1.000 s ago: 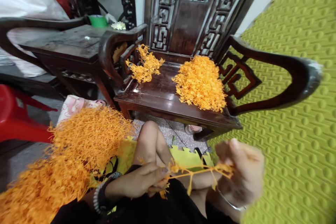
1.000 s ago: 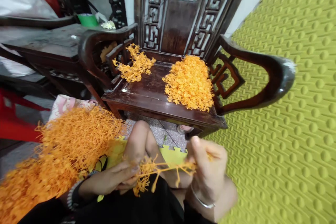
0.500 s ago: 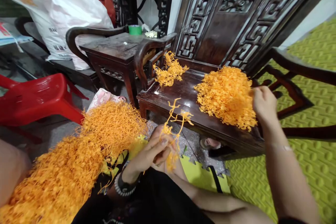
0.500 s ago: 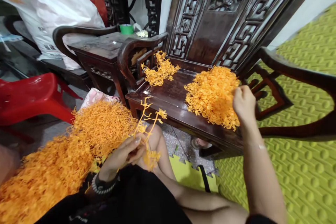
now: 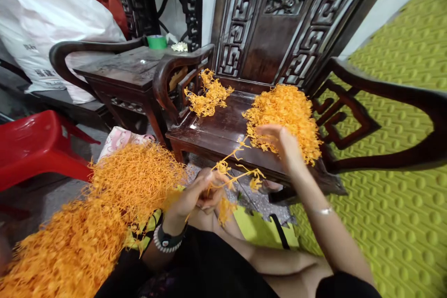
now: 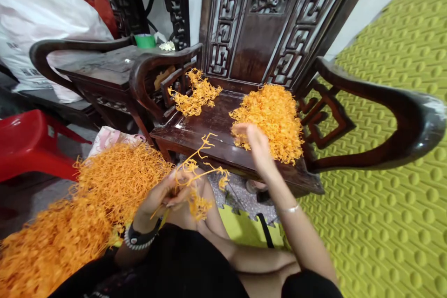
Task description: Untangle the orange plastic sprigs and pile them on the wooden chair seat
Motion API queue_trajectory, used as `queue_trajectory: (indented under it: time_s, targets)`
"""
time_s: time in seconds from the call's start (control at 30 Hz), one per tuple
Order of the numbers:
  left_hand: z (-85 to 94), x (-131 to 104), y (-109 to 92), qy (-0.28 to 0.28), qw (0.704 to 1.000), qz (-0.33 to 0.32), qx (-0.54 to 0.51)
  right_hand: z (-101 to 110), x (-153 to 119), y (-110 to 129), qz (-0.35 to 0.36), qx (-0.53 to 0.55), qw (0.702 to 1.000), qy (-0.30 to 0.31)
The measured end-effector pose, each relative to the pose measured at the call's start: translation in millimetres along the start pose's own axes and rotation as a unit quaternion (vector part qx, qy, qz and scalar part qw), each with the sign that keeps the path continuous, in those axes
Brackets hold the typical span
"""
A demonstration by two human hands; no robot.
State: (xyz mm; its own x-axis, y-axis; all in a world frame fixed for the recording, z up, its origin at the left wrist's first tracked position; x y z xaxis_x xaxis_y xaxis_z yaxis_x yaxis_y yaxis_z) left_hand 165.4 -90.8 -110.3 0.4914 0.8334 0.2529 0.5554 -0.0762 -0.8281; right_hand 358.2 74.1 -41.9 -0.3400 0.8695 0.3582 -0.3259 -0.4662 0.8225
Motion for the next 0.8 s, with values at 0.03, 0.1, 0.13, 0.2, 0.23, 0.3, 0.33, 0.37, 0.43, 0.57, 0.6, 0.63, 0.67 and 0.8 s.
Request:
queue_trajectory:
  time_s: [0.03, 0.1, 0.13, 0.2, 0.23, 0.3, 0.33, 0.37, 0.43, 0.57, 0.6, 0.63, 0.67, 0.8]
  targets:
    - [-0.7, 1.8, 0.2, -0.005, 1.000, 0.008, 0.017, -14.4, -17.8, 8.8, 0.003, 0.028, 0.998, 0.052]
    - [-2.2, 3.5, 0.6, -0.036, 0.996, 0.036, 0.067, -42.1, -46.1, 22.7, -0.030, 0.174, 0.952, 0.252]
    - [-2.8, 3.1, 1.0, -0.053, 0.993, 0.056, 0.090, -52.0, -55.8, 27.7, -0.056, 0.242, 0.909, 0.335]
    - [-3.2, -0.3, 2.7, -0.071, 0.985, 0.102, 0.122, -62.6, -65.5, 32.5, -0.111, 0.335, 0.821, 0.448]
    - [-3.2, -3.0, 3.9, -0.066, 0.982, 0.120, 0.127, -64.2, -66.2, 32.1, -0.132, 0.350, 0.798, 0.472]
    - [-2.8, -9.8, 6.5, -0.042, 0.984, 0.133, 0.115, -63.5, -64.8, 28.6, -0.163, 0.363, 0.775, 0.491]
    - [-2.4, -13.6, 7.6, -0.033, 0.986, 0.125, 0.101, -62.1, -64.4, 26.6, -0.175, 0.370, 0.771, 0.489]
    - [-2.1, -17.5, 8.4, -0.030, 0.990, 0.112, 0.082, -60.0, -64.9, 25.2, -0.183, 0.374, 0.774, 0.477]
    - [-2.5, -25.4, 9.8, -0.031, 0.995, 0.089, 0.034, -54.4, -68.7, 25.2, -0.191, 0.380, 0.791, 0.440]
    - [-8.7, -38.6, 12.0, -0.012, 0.991, 0.124, -0.046, -41.5, -82.3, 32.8, -0.196, 0.364, 0.820, 0.396]
    - [-10.2, -40.9, 12.0, -0.006, 0.989, 0.140, -0.051, -39.0, -85.2, 33.9, -0.202, 0.352, 0.825, 0.394]
    - [-11.2, -42.5, 11.8, 0.000, 0.987, 0.155, -0.050, -37.0, -87.5, 34.1, -0.205, 0.335, 0.831, 0.393]
    - [-11.7, -43.4, 11.4, 0.004, 0.985, 0.165, -0.047, -35.6, -89.1, 33.4, -0.204, 0.316, 0.839, 0.393]
    - [-8.3, -40.6, 11.3, 0.013, 0.981, 0.186, -0.052, -35.0, -90.6, 25.2, -0.163, 0.234, 0.867, 0.409]
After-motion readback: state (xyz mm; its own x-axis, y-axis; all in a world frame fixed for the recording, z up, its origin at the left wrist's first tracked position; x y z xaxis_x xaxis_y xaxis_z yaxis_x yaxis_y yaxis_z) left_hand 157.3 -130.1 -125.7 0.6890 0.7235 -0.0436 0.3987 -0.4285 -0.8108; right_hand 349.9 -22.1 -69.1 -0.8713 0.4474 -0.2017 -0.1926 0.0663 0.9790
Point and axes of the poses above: each hand's wrist, its own x-axis towards the middle knuckle, its own z-axis out of the back of the hand, y = z × x, the point moved 2 cm from there along x, towards the middle knuckle, and after that the axes turned 12 degrees about y, right-handed, at the moved point
